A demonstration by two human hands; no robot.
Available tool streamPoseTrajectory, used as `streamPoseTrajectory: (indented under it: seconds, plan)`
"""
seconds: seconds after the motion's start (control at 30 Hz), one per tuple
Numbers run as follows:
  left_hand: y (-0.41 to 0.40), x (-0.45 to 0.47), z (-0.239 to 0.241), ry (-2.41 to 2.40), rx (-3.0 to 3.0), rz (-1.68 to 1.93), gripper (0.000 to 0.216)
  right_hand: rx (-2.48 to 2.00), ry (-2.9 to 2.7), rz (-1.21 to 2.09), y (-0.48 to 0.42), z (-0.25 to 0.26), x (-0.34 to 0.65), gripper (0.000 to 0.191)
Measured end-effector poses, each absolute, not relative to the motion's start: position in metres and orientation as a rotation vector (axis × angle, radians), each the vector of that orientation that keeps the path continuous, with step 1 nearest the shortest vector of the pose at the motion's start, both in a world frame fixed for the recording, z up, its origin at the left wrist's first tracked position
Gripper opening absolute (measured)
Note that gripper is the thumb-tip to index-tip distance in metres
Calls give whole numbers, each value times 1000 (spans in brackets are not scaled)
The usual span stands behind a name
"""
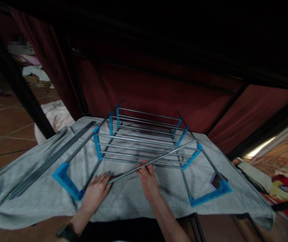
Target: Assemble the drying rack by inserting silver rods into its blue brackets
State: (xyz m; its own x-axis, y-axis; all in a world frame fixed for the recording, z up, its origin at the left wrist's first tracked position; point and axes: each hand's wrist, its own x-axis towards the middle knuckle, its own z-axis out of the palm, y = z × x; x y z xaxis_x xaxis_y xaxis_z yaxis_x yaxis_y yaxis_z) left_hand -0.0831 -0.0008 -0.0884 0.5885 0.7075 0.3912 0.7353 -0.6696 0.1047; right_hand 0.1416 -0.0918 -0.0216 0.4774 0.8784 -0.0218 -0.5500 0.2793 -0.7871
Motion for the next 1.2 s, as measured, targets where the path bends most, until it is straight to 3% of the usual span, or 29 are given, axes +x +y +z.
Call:
streamPoseTrajectory:
  seconds: [0.23,0.43,0.57,0.77,0.97,1.2]
  plan:
    - [-7,-70,-68,-941,-2605,-925,55,-946,-738,705,-89,47,176,41]
    - [-28,-52,-38,-876,-2596,-966,34,-1144,-935,367,-101,75,197,38]
    - [-51,-36,-10,-775,-2612,-1026,33,-1266,-1175,243,-104,59,202,27]
    - [-86,-5,17,-572,-2600,-1023,40,-1481,-1466,170,-114,14,201,37]
    - [-76,21,5,-692,-2662,-669,47,-1638,-1634,73,-131,-25,198,38]
    - [-61,20,-19,-856,-2795,-440,30,-1634,-1611,82,-139,-59,209,33]
